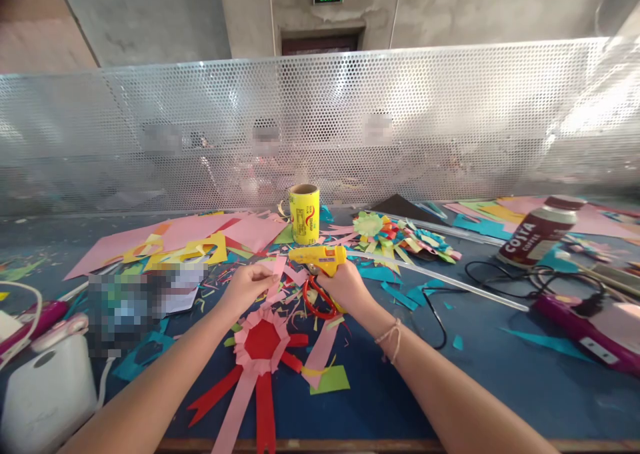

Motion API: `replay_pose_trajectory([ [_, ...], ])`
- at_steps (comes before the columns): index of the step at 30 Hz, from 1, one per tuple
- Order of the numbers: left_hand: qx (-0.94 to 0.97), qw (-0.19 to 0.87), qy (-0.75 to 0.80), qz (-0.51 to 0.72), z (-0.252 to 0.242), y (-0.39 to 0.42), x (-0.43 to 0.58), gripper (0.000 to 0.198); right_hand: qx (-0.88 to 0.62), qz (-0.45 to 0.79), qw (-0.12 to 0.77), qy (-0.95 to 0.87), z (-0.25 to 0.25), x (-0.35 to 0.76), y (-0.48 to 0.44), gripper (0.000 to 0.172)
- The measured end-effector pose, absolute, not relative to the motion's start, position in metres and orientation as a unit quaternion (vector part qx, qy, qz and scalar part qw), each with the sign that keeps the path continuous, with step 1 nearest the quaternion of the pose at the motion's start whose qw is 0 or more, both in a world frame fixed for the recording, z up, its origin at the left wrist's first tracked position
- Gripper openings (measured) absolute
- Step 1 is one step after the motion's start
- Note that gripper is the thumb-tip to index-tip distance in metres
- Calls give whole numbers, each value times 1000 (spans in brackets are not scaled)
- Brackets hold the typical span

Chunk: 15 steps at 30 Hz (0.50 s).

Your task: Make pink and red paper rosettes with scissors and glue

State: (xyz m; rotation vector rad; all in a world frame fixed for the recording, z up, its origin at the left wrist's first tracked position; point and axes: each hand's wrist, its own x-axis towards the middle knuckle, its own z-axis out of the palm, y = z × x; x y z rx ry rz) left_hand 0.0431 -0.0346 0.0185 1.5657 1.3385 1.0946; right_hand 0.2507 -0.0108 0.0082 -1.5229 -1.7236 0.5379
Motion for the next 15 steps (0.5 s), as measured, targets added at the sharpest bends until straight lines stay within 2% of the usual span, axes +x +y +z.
replay_pose_trajectory([
  [8,616,391,527,435,18,-35,42,18,-585,206,391,-680,9,251,-11,21],
  [15,617,388,525,440,19,-35,41,18,-616,194,364,-671,13,252,-11,19],
])
